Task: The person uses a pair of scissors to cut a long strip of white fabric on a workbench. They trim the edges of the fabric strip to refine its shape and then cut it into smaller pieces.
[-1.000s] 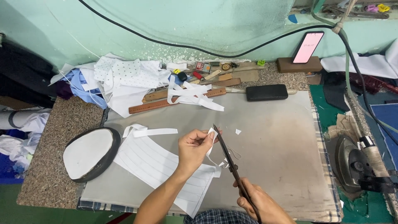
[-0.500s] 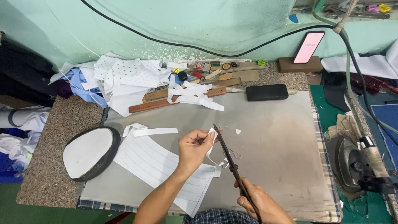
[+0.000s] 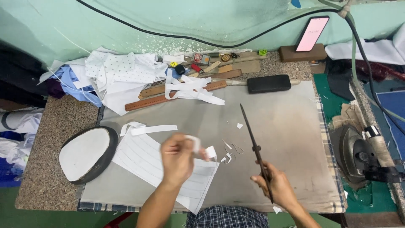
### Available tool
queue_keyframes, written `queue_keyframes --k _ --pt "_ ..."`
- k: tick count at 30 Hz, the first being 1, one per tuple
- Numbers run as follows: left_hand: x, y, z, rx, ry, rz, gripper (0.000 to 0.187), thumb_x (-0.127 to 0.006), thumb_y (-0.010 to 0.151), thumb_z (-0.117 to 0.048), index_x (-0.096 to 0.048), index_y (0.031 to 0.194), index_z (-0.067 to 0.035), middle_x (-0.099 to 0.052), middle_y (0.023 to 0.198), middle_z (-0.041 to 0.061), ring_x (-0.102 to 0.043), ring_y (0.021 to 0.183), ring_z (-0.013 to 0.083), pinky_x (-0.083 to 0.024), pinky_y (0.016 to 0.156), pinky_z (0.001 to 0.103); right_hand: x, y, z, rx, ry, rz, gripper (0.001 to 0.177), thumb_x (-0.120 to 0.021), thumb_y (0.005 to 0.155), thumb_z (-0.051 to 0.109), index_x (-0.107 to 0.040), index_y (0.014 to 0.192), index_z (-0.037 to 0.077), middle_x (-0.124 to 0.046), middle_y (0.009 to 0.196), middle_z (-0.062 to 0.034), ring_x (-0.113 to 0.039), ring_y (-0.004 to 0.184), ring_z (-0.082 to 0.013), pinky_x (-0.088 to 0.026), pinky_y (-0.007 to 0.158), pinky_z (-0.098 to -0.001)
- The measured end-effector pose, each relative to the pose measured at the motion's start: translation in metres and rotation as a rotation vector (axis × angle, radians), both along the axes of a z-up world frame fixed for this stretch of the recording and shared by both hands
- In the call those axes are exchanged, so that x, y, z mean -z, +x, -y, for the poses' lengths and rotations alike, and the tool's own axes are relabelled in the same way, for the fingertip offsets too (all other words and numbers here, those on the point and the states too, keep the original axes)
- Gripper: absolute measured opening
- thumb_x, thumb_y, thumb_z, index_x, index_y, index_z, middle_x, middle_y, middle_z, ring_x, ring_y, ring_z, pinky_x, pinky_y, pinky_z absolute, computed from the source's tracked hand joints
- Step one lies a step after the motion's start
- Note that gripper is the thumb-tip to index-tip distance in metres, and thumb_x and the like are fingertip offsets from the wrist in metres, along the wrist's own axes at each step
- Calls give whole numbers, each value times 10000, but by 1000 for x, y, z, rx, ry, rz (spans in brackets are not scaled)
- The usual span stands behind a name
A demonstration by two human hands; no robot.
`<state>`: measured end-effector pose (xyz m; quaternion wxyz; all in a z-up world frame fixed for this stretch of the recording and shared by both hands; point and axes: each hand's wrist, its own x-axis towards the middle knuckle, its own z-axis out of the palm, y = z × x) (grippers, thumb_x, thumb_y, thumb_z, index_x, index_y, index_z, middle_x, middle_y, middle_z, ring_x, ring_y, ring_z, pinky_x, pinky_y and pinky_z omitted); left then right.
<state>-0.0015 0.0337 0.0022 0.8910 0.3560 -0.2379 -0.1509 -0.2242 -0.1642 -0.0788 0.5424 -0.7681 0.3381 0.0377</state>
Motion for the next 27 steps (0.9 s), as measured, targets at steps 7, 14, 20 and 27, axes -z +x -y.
queue_keyframes --k 7,14,20,27 --pt "20 51 -33 -417 234 -79 246 -635 1037 -283 -540 891 -110 -566 547 169 -593 393 247 -540 430 330 41 19 63 269 -170 -316 771 -901 788 299 -598 1441 23 -764 1202 -234 -714 1141 -408 -589 898 -457" --pt "73 49 -72 -362 510 -172 235 -652 1035 -196 -604 851 -59 -550 647 98 -553 528 190 -524 532 313 133 12 132 125 -471 -358 665 -642 916 158 -444 1539 39 -553 1376 -243 -532 1272 -450 -520 987 -566" --pt "81 26 -117 -426 460 -182 206 -647 1030 -164 -637 854 -56 -535 674 71 -447 508 169 -381 427 286 199 32 137 -197 -1222 -318 498 -465 982 302 -531 1430 94 -543 1492 -116 -420 1456 -330 -440 1049 -462" --pt "63 -17 -131 -248 320 -10 223 -587 1064 -289 -713 960 -138 -462 559 12 -340 401 103 -274 412 245 226 156 101 -390 -861 82 653 -318 1078 486 -355 1579 69 -309 1674 -128 -228 1561 -332 -194 1231 -549"
